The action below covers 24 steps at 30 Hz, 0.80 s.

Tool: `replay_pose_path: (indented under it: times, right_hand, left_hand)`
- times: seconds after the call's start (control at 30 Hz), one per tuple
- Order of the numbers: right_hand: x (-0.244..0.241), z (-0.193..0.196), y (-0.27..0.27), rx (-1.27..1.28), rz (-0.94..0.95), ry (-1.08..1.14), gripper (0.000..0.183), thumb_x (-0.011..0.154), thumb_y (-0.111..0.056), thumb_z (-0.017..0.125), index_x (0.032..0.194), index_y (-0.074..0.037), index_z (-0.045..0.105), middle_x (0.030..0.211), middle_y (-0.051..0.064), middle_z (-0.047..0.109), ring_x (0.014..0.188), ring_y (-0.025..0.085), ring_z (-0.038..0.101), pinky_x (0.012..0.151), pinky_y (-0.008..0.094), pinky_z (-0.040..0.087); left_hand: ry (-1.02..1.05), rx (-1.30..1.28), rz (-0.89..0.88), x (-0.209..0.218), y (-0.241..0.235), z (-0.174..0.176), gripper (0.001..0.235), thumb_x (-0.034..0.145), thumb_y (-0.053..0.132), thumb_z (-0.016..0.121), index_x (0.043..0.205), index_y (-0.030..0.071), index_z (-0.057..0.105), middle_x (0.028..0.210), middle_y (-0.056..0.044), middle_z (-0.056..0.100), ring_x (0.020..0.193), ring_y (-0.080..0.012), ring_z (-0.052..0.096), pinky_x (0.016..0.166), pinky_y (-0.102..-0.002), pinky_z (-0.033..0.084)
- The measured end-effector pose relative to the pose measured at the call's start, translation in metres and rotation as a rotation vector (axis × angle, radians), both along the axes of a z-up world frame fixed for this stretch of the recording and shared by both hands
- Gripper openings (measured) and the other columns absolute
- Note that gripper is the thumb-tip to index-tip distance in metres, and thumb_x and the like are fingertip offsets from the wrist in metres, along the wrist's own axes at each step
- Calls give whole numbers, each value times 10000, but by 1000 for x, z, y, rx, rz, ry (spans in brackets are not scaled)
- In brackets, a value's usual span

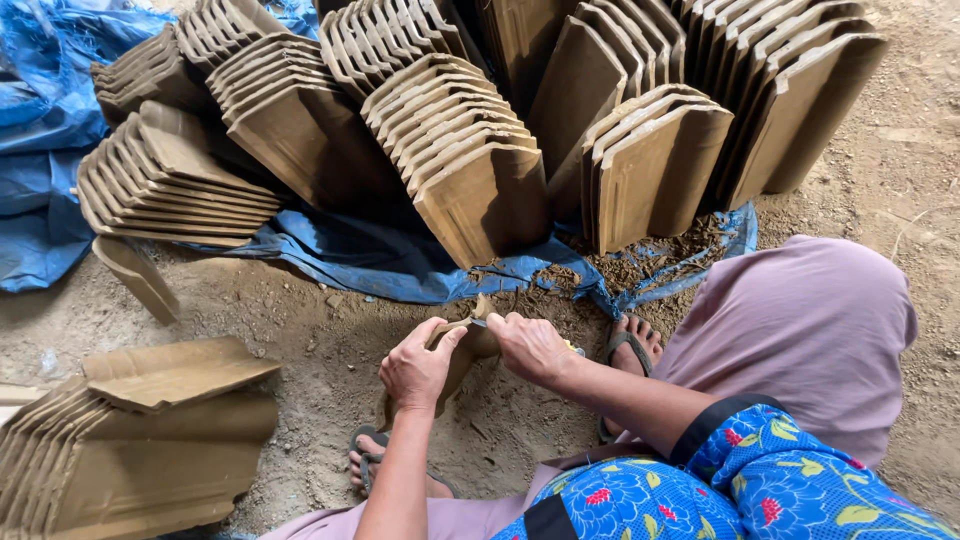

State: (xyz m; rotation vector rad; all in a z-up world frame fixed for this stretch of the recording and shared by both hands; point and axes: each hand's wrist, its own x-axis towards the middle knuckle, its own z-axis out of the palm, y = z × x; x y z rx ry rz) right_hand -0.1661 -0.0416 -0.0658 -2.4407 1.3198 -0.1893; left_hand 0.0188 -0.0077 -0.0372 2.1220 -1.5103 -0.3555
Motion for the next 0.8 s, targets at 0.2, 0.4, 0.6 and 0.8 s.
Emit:
replay_pose_path:
  times: [0.2,0.4,0.6,0.8]
  right_hand:
    - [6,8,-20,81,-65,24,200,836,-32,337,981,-131,432,760,154,574,702,416,673,613,515,529]
    - [10,-30,-43,57,-88,75,154,864,-112,347,934,-117,484,766,181,616,735,418,678,655,520,530]
    - [-9,-152,-92,-50,-267,280,253,810,-80,437,675,-184,624,640,55,668,650,276,701,514,397,542]
    - [-21,-28,-51,336,-400,26,417,944,-403,350,938,-90,625,980,200,632,922,430,651,828,526,505]
  left_hand:
    - [-27,-79,0,-7,3,1,347,640,639,746,859,374,698,862,108,721,855,-136,693,770,-325,549]
    - [-76,-86,-42,-7,7,0,337,626,609,754,854,367,702,863,96,726,829,-163,699,750,-355,556]
    - [-10,-92,-122,-8,11,10,351,596,577,778,845,339,711,857,83,731,832,-194,701,752,-407,556]
    - [70,14,-170,11,5,-6,266,762,535,669,998,416,700,956,125,720,925,-165,678,802,-408,546]
